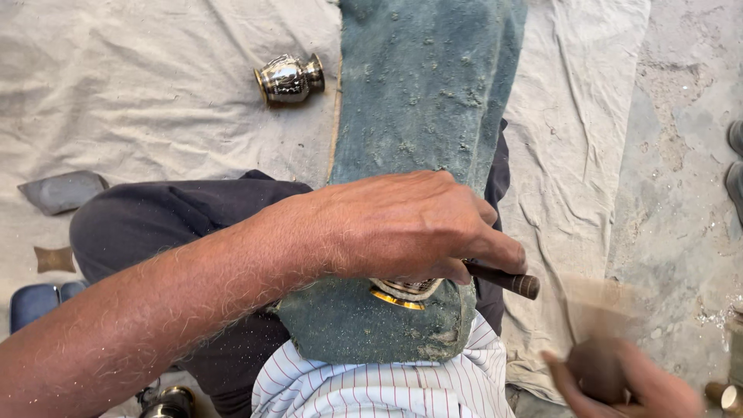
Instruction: The person sits on the ground with a sand-filled cushion on their lap, holding a small brass vessel against it. They hold a steel punch against the vessel surface and strike it with a wooden mallet, repositioning the punch repeatedly to emboss a decorative pattern into the metal, rotating the vessel as they work.
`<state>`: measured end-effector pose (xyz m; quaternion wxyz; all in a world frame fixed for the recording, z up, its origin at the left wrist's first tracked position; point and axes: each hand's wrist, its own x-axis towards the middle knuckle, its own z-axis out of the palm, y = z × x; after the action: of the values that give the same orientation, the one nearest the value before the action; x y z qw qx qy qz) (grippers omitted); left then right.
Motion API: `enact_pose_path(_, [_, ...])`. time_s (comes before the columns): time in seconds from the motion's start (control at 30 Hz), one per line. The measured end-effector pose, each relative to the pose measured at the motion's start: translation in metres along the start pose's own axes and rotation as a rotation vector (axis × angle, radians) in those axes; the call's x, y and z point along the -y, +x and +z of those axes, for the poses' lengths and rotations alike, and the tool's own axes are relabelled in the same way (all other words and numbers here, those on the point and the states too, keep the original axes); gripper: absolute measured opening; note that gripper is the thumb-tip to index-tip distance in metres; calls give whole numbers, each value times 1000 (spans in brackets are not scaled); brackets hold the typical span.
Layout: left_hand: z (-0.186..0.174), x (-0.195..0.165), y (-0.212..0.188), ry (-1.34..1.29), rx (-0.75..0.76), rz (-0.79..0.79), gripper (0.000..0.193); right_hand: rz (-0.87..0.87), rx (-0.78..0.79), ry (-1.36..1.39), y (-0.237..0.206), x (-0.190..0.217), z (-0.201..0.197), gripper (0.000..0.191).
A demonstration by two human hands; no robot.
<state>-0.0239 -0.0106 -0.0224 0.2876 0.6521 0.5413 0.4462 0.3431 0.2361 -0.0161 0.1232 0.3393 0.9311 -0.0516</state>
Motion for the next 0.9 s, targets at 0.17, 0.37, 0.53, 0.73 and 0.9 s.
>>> enact_pose_path(0.17, [1, 1, 2, -4, -25, 15, 50, 256, 67, 230, 6, 16, -2, 29])
enact_pose_path(0.37, [4, 3, -2, 56, -74, -14, 37, 241, 87, 536, 10, 56, 21, 29])
enact_pose_path(0.53, [6, 3, -10, 37, -285, 9, 45, 304, 218, 879, 19, 64, 21, 36])
enact_pose_path(0.73, [4, 1, -7, 8, -187, -272, 44, -118, -6, 1187, 15, 72, 4, 44])
enact_pose_path(0.9, [3, -3, -14, 101, -226, -155, 41, 61, 75, 713, 28, 82, -10, 29])
